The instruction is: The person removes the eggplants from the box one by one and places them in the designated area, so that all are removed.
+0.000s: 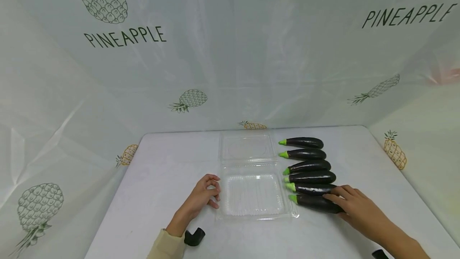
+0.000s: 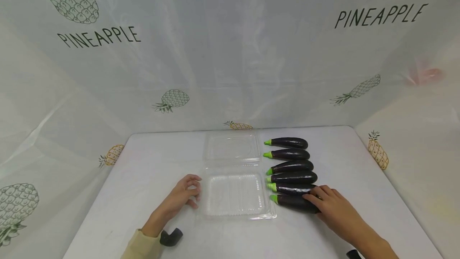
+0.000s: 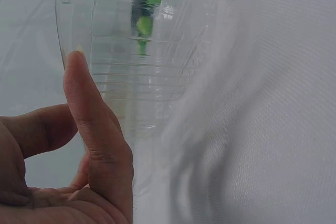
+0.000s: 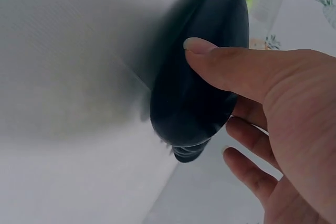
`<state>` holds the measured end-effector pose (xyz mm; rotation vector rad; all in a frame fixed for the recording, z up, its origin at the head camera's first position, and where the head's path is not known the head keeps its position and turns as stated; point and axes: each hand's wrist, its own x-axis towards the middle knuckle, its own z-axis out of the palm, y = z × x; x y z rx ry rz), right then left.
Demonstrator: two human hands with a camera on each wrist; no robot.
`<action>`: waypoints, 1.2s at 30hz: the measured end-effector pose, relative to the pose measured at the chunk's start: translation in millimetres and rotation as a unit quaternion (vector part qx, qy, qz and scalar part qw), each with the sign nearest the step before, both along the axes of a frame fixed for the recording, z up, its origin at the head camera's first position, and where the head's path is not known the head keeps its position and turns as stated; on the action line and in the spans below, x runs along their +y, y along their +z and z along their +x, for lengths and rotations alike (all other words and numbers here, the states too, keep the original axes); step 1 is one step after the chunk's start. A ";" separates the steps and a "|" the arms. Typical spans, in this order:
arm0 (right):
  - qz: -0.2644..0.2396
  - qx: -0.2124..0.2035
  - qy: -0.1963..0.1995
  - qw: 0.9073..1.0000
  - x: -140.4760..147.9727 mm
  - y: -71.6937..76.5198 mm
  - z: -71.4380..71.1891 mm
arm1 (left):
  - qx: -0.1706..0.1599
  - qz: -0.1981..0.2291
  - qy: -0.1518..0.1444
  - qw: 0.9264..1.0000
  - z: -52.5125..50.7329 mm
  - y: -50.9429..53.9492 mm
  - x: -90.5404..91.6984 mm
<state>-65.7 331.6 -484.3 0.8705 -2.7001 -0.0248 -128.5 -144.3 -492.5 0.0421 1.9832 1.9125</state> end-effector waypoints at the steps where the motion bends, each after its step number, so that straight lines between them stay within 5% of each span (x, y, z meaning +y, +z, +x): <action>1: 0.001 -0.003 -0.003 1.000 -0.8 -0.8 0.0 | 0.000 0.000 0.000 1.000 -0.1 -0.2 -0.1; 13: -0.031 0.032 0.013 0.999 -4.2 -17.8 -3.6 | 0.000 0.002 0.001 1.000 0.6 -2.0 0.2; 26: -0.027 0.023 -0.012 0.999 -8.3 -15.1 1.3 | 0.001 0.001 -0.004 1.000 -0.3 -3.1 0.6; 36: -0.077 0.025 -0.037 0.996 0.0 -6.5 -1.8 | 0.000 -0.005 -0.020 1.000 -0.6 -6.4 -7.7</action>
